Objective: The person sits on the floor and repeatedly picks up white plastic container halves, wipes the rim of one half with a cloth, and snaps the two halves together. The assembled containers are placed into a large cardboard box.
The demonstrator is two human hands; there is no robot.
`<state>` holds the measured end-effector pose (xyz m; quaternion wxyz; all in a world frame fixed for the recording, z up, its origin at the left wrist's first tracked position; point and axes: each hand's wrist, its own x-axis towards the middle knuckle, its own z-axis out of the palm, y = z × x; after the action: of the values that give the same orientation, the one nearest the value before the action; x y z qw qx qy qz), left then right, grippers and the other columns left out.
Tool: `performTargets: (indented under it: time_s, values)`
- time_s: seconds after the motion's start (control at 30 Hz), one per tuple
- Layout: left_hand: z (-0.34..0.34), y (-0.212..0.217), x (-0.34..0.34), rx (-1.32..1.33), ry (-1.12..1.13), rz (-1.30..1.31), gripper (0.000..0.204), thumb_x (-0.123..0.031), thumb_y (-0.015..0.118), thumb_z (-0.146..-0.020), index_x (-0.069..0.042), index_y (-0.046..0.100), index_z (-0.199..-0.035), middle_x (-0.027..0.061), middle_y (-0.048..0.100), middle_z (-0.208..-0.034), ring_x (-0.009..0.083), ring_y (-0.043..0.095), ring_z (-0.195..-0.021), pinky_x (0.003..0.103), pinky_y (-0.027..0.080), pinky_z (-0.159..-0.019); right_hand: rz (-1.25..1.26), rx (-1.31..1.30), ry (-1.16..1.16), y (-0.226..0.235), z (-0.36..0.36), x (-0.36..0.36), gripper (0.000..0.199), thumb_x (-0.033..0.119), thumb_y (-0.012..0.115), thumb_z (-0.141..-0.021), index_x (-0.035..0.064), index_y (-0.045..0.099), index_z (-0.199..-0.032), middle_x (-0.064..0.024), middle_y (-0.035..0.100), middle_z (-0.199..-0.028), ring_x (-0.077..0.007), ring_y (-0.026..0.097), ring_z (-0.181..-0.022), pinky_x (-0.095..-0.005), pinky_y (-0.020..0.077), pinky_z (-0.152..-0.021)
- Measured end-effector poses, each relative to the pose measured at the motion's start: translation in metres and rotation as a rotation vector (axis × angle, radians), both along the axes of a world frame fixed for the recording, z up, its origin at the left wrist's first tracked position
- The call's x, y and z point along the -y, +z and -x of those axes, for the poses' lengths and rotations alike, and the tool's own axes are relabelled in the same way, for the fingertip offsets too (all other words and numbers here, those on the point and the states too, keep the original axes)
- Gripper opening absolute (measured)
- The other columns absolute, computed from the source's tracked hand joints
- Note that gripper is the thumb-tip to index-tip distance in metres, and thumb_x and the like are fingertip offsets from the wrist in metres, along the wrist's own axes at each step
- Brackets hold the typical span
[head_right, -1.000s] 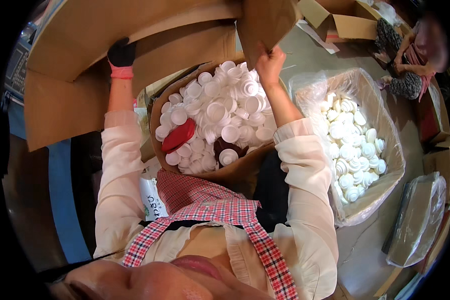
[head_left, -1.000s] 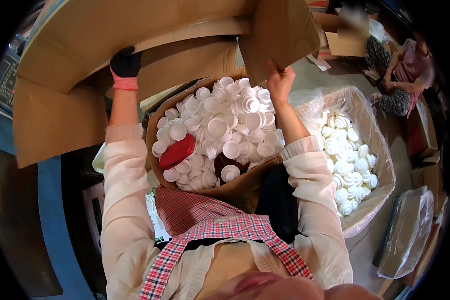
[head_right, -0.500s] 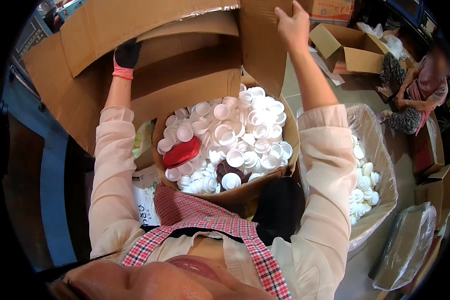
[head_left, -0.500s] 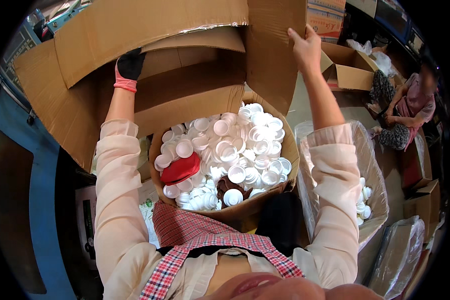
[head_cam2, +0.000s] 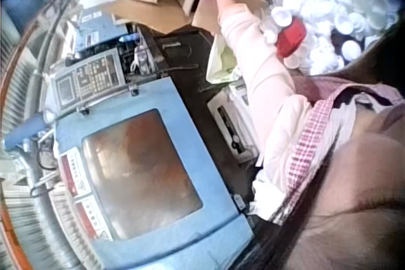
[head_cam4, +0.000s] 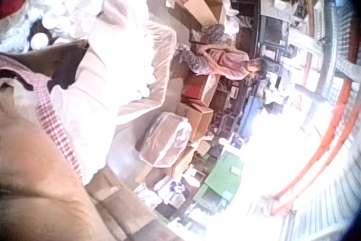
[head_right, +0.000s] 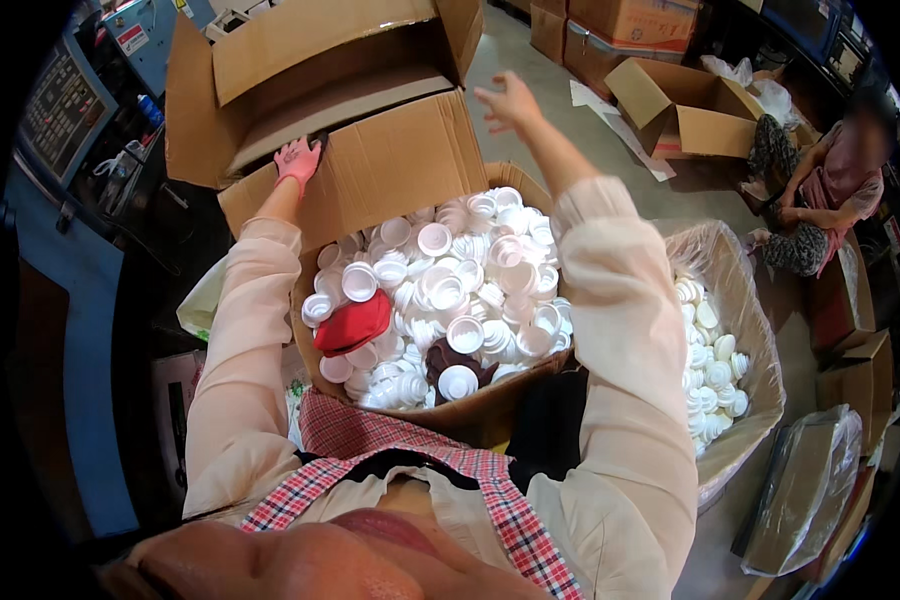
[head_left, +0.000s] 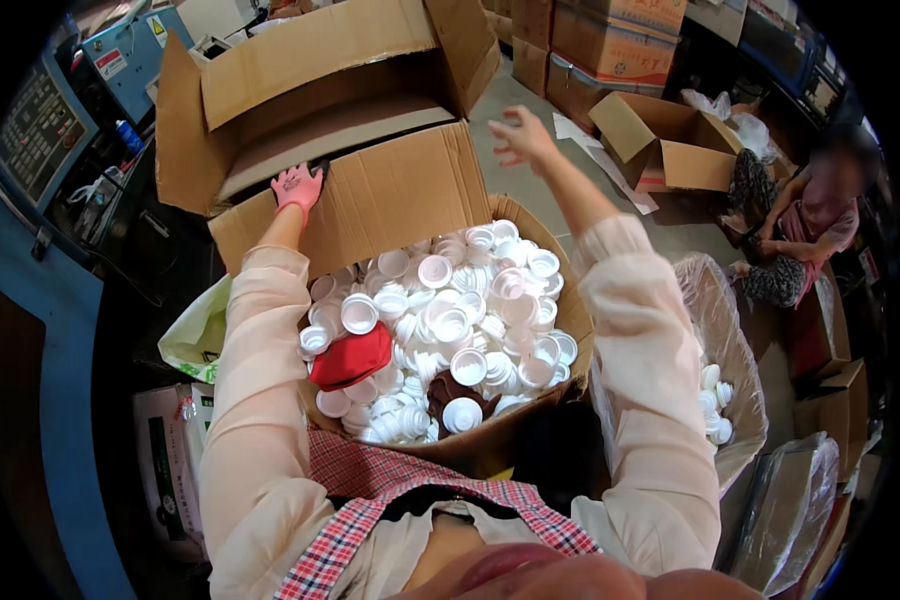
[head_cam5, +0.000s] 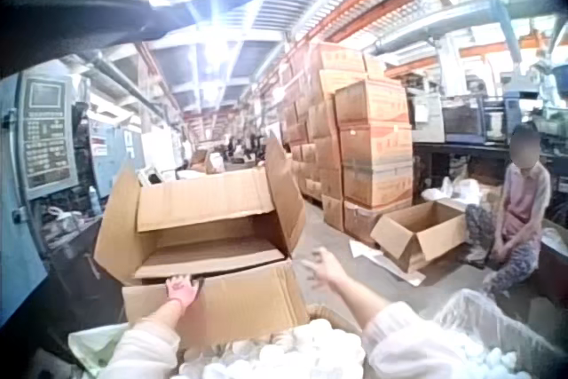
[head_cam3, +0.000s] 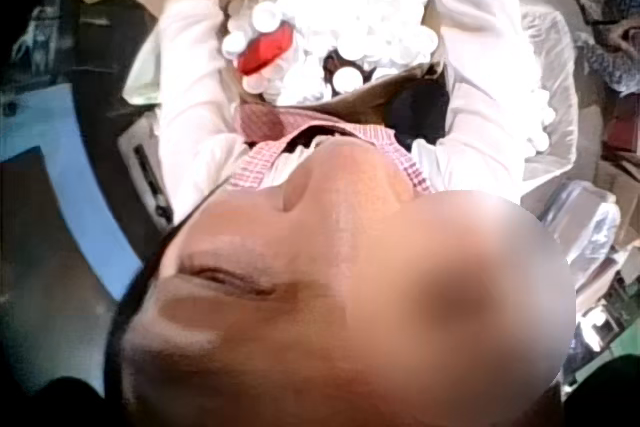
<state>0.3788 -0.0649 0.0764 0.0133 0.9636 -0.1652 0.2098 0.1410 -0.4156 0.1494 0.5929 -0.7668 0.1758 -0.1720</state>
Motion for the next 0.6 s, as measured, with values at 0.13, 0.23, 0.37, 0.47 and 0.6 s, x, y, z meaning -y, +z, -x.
performTargets:
  time_s: [0.13, 0.23, 0.37, 0.47, 0.6]
  values:
    - [-0.020, 0.018, -0.007, -0.267, -0.162, -0.021, 0.055, -0.051, 0.057, -0.085, -0.012, 0.055, -0.124, 0.0124, 0.062, -0.119, 0.0314, 0.053, -0.117, 0.050, 0.032, -0.101, 0.168, 0.061, 0.200, -0.072, 0.021, -0.016, 0.035, 0.021, 0.065, -0.089, 0.0008, 0.057, -0.117, -0.0119, 0.065, -0.097, -0.0186, 0.066, -0.081, -0.0316, 0.0562, -0.061]
    - [-0.015, 0.010, -0.019, -0.301, -0.408, -0.078, 0.055, -0.038, 0.069, -0.079, -0.009, 0.053, -0.123, 0.0152, 0.060, -0.120, 0.0322, 0.055, -0.114, 0.046, 0.040, -0.097, 0.071, 0.034, 0.439, -0.107, 0.067, -0.069, 0.024, 0.014, 0.061, -0.091, -0.0011, 0.061, -0.109, -0.0095, 0.067, -0.089, -0.0141, 0.065, -0.067, -0.0267, 0.0529, -0.055]
    - [-0.010, 0.029, -0.015, -0.045, -0.384, -0.195, 0.048, -0.023, 0.071, -0.077, -0.007, 0.050, -0.117, 0.0169, 0.061, -0.110, 0.0333, 0.058, -0.107, 0.042, 0.048, -0.089, 0.019, -0.020, 0.551, -0.132, 0.143, -0.097, 0.024, 0.011, 0.063, -0.088, -0.0002, 0.063, -0.109, -0.0075, 0.067, -0.091, -0.0122, 0.063, -0.076, -0.0286, 0.0510, -0.069]
    - [-0.037, 0.063, -0.037, 0.181, -0.323, -0.107, 0.034, -0.020, 0.067, -0.080, -0.008, 0.049, -0.107, 0.0148, 0.062, -0.104, 0.0323, 0.060, -0.103, 0.043, 0.050, -0.084, -0.142, -0.045, 0.456, -0.128, 0.214, -0.103, 0.023, 0.009, 0.061, -0.092, -0.0034, 0.062, -0.111, -0.0073, 0.066, -0.099, -0.0125, 0.063, -0.089, -0.0268, 0.0515, -0.079]
    - [-0.066, 0.091, -0.060, 0.158, -0.005, -0.249, 0.034, -0.016, 0.060, -0.086, -0.012, 0.051, -0.118, 0.0131, 0.060, -0.111, 0.0322, 0.058, -0.106, 0.049, 0.050, -0.084, -0.248, -0.006, 0.105, -0.140, 0.296, -0.102, 0.020, 0.006, 0.058, -0.092, -0.0055, 0.062, -0.108, -0.0096, 0.067, -0.095, -0.0155, 0.065, -0.088, -0.0275, 0.0524, -0.079]
